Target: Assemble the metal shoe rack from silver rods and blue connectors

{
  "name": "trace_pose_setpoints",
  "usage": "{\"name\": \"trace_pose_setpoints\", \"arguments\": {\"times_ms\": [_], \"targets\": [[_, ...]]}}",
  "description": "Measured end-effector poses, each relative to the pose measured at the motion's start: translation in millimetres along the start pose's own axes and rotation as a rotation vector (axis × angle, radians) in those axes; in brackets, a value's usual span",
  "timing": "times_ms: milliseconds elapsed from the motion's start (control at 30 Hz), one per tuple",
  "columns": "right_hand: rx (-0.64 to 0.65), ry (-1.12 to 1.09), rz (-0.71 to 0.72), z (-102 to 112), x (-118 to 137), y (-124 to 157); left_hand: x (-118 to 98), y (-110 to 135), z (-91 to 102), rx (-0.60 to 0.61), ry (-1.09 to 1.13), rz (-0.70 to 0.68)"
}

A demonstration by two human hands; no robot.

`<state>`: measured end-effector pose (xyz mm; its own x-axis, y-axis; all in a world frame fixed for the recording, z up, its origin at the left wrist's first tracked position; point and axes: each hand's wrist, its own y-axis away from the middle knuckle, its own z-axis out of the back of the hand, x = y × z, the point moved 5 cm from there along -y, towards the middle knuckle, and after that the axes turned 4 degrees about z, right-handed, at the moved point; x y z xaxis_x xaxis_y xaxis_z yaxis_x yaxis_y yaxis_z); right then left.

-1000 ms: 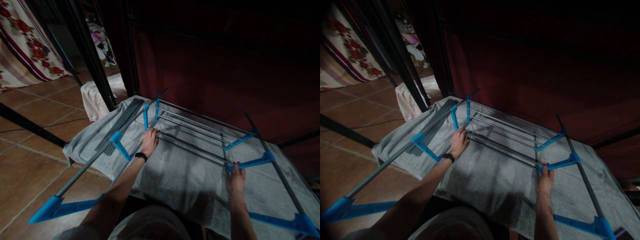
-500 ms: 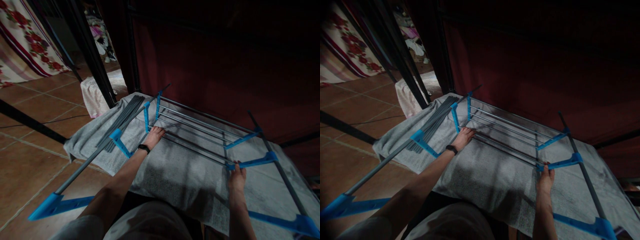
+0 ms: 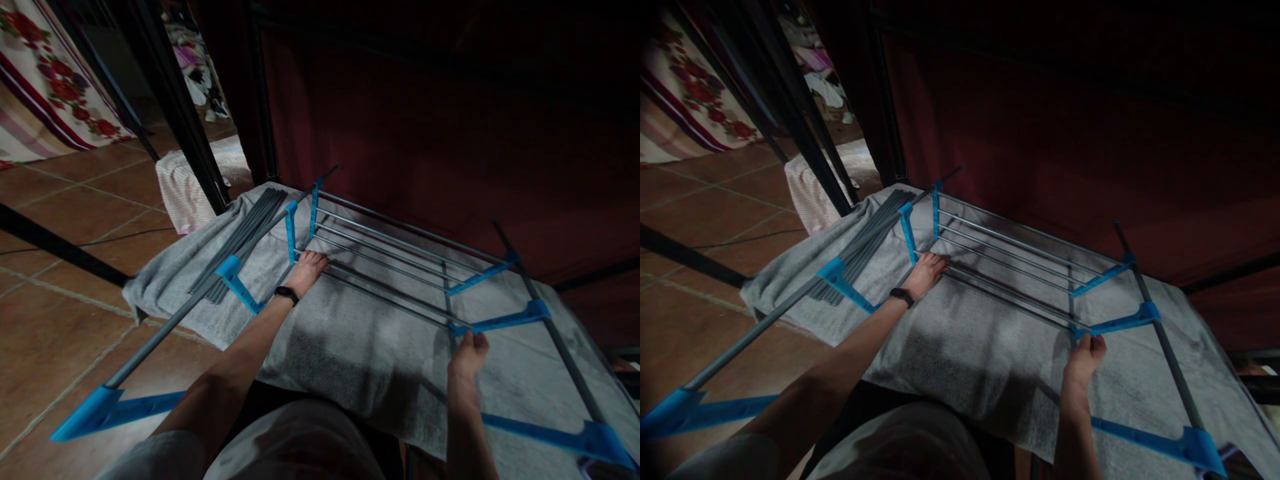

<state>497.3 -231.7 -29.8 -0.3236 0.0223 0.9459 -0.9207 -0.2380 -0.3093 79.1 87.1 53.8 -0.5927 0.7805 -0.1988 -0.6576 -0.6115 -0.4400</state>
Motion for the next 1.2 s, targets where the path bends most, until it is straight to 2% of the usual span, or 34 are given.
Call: {"name": "trace_pose_setpoints", "arguments": {"times_ms": [67, 100, 200, 267, 400, 600, 900, 1067, 1200], "targets": [[-0.100, 0.119, 0.091, 2.6, 8.4, 18.1, -0.9, -0.2, 1.1, 0.011, -0.016, -0.005], [-0.105, 0.199, 0.165, 0.4, 16.2, 27.3, -1.0, -0.3, 1.5, 0.015, -0.023, -0.007], [0.093, 0.479, 0.519, -23.6, 48.4, 48.8, -0.3, -0.1, 2.1, 0.015, -0.035, -0.010], [0.246, 0.615, 0.705, -41.9, 64.6, 53.8, 0.1, -0.1, 1.5, 0.014, -0.031, -0.014], [0.420, 0.790, 0.868, -63.9, 76.2, 41.3, 0.0, -1.3, -0.8, 0.012, 0.011, -0.005], [0.552, 0.917, 0.884, -77.1, 68.5, 19.1, 1.8, -5.9, -5.7, 0.034, 0.021, -0.005], [0.674, 0.756, 0.743, -83.9, 66.1, 5.2, 3.8, -10.2, -4.7, 0.085, 0.004, -0.043], [0.760, 0.728, 0.771, -84.5, 66.6, -2.9, 4.3, -11.2, -3.4, 0.106, -0.020, -0.032], [0.758, 0.756, 0.821, -83.8, 69.6, 1.3, 5.2, -7.7, -4.2, 0.068, -0.010, -0.050]]}}
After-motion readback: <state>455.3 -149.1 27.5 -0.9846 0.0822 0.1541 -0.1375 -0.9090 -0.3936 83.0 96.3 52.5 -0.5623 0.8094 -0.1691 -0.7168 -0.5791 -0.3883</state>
